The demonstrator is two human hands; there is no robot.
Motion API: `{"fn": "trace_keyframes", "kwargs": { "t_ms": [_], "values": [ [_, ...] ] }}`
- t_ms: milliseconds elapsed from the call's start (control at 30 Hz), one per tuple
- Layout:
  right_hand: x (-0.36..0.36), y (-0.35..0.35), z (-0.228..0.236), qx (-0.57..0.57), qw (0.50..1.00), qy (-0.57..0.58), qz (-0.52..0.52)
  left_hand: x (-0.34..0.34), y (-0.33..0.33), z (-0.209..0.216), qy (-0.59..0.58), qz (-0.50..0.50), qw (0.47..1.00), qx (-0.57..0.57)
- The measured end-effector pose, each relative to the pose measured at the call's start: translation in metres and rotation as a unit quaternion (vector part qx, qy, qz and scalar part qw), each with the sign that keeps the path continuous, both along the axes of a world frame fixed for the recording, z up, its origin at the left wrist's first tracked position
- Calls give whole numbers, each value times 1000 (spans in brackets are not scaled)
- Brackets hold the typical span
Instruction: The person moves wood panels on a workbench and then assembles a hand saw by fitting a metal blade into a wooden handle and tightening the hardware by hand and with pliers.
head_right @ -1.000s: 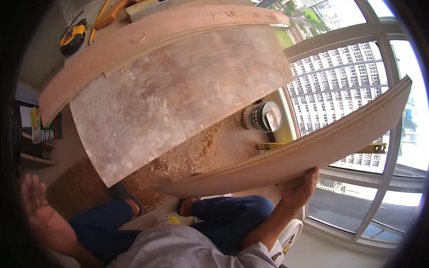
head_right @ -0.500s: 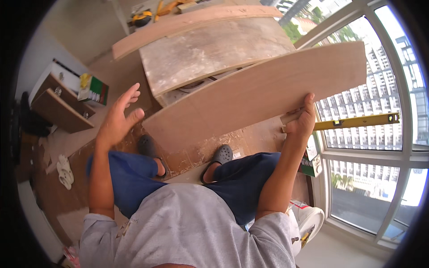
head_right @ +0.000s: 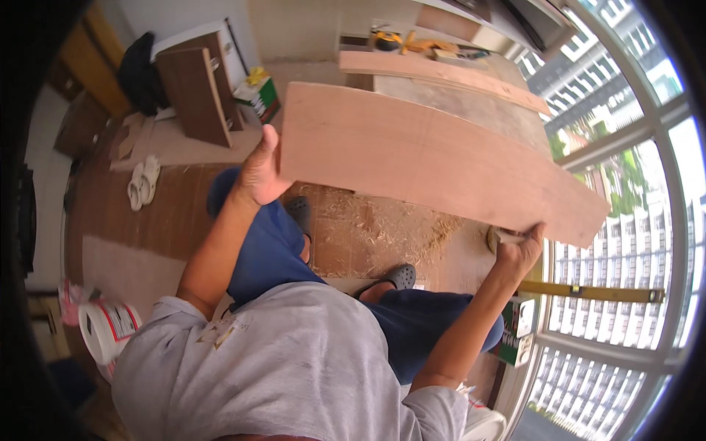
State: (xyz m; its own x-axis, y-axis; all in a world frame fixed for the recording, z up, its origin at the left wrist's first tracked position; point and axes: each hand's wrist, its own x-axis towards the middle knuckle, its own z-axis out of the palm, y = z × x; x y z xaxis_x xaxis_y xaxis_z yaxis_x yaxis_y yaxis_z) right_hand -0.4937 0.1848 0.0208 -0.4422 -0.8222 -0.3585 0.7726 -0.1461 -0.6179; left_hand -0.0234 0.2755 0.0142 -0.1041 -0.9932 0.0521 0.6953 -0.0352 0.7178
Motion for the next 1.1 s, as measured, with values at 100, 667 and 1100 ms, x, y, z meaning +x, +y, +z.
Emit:
{"fn": "trace_keyframes", "kwargs": {
  "t_ms": [100, 667, 1100],
  "values": [
    [-9, -7, -27, -4, 1000, -15, 1, -5, 10, -3, 67, 40, 996, -32],
    [111, 35, -54, 3, 987, -147, 59, -157, -9, -54, -64, -51, 995, -64],
    [111, 11, -54, -9, 999, -1, 32, -130, -21, -65, 92, -28, 990, 99]
  ]
}}
